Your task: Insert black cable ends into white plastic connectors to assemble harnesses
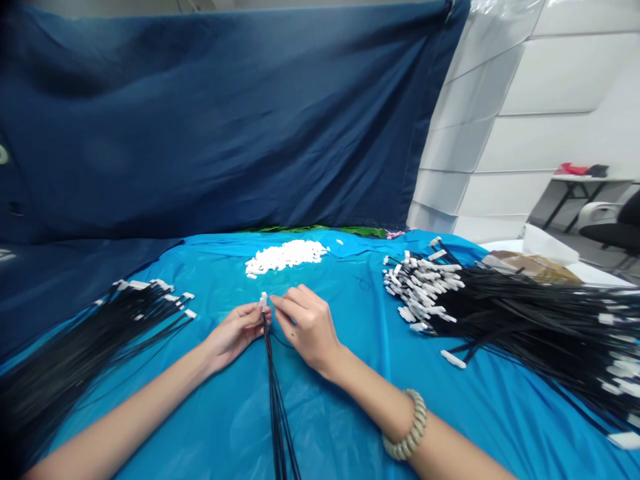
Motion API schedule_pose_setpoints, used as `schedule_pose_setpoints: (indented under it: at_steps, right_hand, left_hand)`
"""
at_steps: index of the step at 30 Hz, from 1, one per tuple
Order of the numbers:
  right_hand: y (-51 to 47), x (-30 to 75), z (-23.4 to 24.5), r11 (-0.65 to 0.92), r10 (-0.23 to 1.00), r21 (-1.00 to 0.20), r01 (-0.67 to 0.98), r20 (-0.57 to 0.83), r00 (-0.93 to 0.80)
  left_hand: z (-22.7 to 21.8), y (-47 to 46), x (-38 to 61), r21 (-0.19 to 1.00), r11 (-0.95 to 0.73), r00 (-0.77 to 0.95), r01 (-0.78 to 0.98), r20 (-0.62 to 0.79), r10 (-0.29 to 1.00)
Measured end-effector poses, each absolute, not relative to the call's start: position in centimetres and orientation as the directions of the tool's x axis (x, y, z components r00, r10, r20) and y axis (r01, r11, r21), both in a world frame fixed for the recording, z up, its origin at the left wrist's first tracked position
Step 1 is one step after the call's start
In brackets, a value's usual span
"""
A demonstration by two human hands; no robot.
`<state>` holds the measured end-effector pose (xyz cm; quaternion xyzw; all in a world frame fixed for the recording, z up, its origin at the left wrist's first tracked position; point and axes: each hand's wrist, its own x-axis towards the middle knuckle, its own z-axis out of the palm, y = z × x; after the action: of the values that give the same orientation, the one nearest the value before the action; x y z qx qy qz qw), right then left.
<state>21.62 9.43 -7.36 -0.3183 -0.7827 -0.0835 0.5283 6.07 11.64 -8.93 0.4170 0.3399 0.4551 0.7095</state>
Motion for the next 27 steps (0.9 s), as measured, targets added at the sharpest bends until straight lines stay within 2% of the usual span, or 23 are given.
schedule_pose_setpoints:
  at_steps: [14,21,24,27]
  right_hand:
    - [9.30,21.86,-7.37,0.770,0.379,-0.120,0.627,0.876,-0.298]
    - [9.17,21.71,-7.21,0.749,0.449,-0.180,0.638,0.846,-0.289]
    - [9.05,21.58,-7.12,0.723,0.510,-0.246,0.645,0.820,-0.259]
    - [9.11,21.51,-7.24,0.757,0.537,-0.313,0.573,0.798,-0.273]
  left_hand:
    - [-8.86,11.60,6.01,0.929,0.186,0.337,-0.318,-0.073,0.939]
    - [-8.65,11.43,6.05,0.952,0.123,0.310,-0.282,-0.031,0.950]
    - [-8.65,11.42,6.02,0.960,0.099,0.304,-0.261,-0.016,0.953]
    - [-8.73,11.44,5.97,0.962,0.091,0.312,-0.259,-0.006,0.950]
